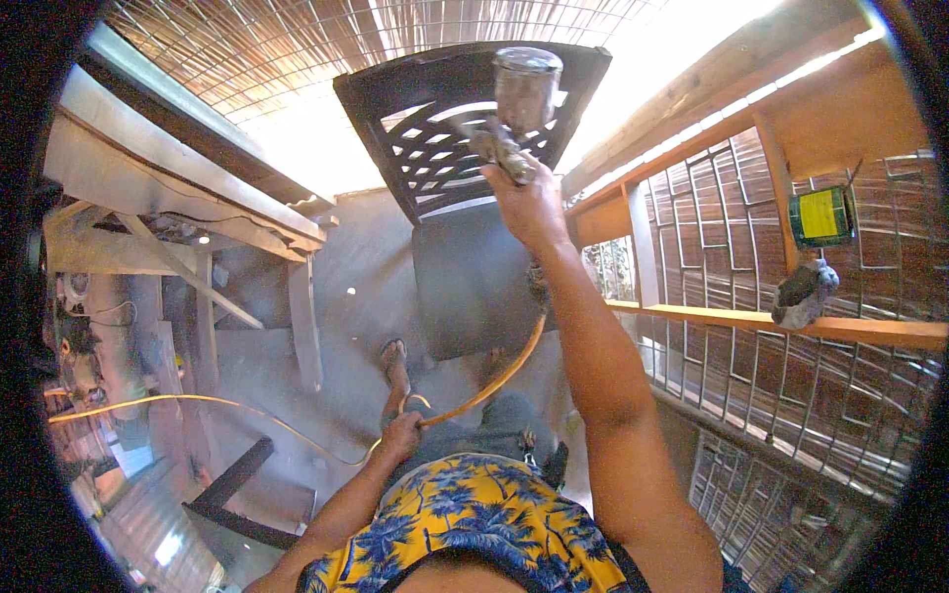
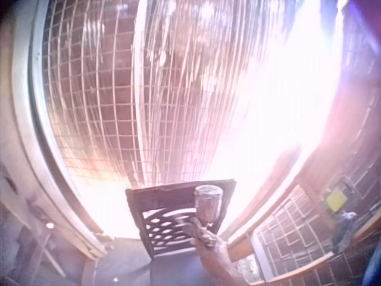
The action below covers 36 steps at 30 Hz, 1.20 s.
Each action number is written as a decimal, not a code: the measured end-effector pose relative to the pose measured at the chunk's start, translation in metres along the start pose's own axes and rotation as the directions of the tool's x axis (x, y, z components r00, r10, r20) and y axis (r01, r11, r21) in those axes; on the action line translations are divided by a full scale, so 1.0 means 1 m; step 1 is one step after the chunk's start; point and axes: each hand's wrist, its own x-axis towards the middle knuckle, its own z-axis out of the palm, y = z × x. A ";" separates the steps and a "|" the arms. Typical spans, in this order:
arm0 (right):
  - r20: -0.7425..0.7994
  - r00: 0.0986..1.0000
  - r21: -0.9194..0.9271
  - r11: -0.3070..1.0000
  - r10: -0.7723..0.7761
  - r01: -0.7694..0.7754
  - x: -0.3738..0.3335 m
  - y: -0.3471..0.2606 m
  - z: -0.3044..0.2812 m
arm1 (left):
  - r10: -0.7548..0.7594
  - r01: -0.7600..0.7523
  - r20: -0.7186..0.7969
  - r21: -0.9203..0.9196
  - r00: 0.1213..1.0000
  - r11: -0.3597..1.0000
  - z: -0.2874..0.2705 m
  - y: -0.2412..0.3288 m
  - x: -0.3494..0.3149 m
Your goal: The person uses a spray gun to apply paint to a wooden chair. They reposition the chair multiple times to cover different surfaces, including the legs, seat, and backrest, while maintaining a consistent spray distance.
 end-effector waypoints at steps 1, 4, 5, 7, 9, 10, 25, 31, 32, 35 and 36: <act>0.045 0.999 -0.003 1.000 0.013 -0.013 -0.003 -0.008 0.007 | 0.007 -0.007 -0.010 -0.017 1.000 1.000 0.000 -0.002 -0.002; 0.145 0.989 -0.017 1.000 0.007 -0.004 -0.010 -0.030 0.024 | 0.029 -0.031 -0.039 -0.053 0.999 0.998 0.003 -0.007 -0.007; 0.186 0.981 0.003 0.999 0.052 -0.053 -0.013 -0.036 0.027 | 0.026 -0.028 -0.038 -0.063 0.999 0.998 0.004 -0.009 -0.008; 0.322 0.933 -0.005 0.985 0.163 -0.171 -0.013 -0.045 0.023 | 0.026 -0.029 -0.048 -0.082 0.999 0.996 0.006 -0.012 -0.009; 0.262 0.961 -0.007 0.996 0.090 -0.091 -0.011 -0.049 0.025 | 0.019 -0.024 -0.052 -0.098 0.998 0.995 0.007 -0.012 -0.008; 0.226 0.970 -0.034 0.996 0.090 -0.085 -0.010 -0.049 0.024 | 0.044 -0.051 -0.075 -0.095 0.996 0.994 0.007 -0.011 -0.007; -0.379 0.908 -0.171 0.950 0.180 -0.260 0.018 0.007 -0.054 | 0.095 -0.107 -0.088 -0.140 0.992 0.984 -0.025 0.009 -0.003; -0.066 0.963 0.082 0.963 0.262 -0.257 0.001 -0.031 -0.040 | 0.088 -0.092 -0.053 -0.072 0.995 0.993 -0.026 -0.001 -0.003; -0.013 0.966 0.175 0.952 0.259 -0.252 -0.001 -0.035 -0.036 | 0.105 -0.108 -0.057 -0.064 0.993 0.992 -0.027 -0.002 -0.003; 0.064 0.975 0.220 0.950 0.215 -0.223 0.003 -0.039 -0.038 | 0.134 -0.139 -0.071 -0.059 0.988 0.989 -0.028 0.001 -0.002; 0.081 0.974 0.214 0.951 0.211 -0.223 0.008 -0.038 -0.041 | 0.133 -0.137 -0.070 -0.058 0.989 0.989 -0.028 0.003 -0.003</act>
